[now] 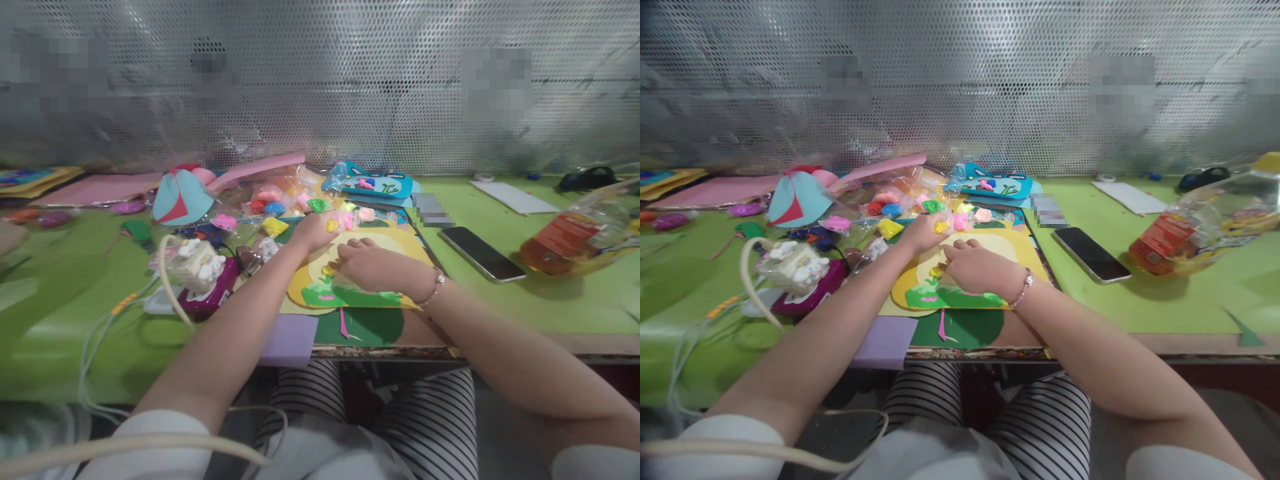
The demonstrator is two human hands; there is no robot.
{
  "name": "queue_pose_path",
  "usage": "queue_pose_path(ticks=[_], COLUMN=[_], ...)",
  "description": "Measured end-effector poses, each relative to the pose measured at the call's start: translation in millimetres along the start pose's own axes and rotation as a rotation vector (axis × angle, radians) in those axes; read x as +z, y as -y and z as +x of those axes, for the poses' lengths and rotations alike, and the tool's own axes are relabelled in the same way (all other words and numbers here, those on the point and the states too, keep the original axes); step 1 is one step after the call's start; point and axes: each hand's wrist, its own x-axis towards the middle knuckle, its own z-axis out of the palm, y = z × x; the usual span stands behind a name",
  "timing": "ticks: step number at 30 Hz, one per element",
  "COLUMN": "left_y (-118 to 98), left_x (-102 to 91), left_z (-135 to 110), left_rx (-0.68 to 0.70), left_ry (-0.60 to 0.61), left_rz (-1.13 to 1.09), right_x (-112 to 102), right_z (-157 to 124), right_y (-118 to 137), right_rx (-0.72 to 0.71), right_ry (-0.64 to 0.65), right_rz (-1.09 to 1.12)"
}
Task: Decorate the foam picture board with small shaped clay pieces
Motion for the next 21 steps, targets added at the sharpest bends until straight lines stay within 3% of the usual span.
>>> queue_pose_path(ticks=[9,16,21], left_y=[-0.9,-1.3,0.5], left_x=[-0.7,-0.1,1.5], left_z=[-0.3,-1.7,-0.1], left_rx=[0.002,-0.010,-0.025], left_ry=[0.012,0.072,0.084], left_rz=[0.016,-0.025,-0.012], right_x=[4.2,8.4,18.7], right_z=[1.2,3.5,6.9], right_y=[0.4,-1.4,-1.6], right_rx=[-0.005,0.083,0.065], right_ry=[-0.013,-0.137,-0.173], right_rz=[0.008,-0.023,-0.006])
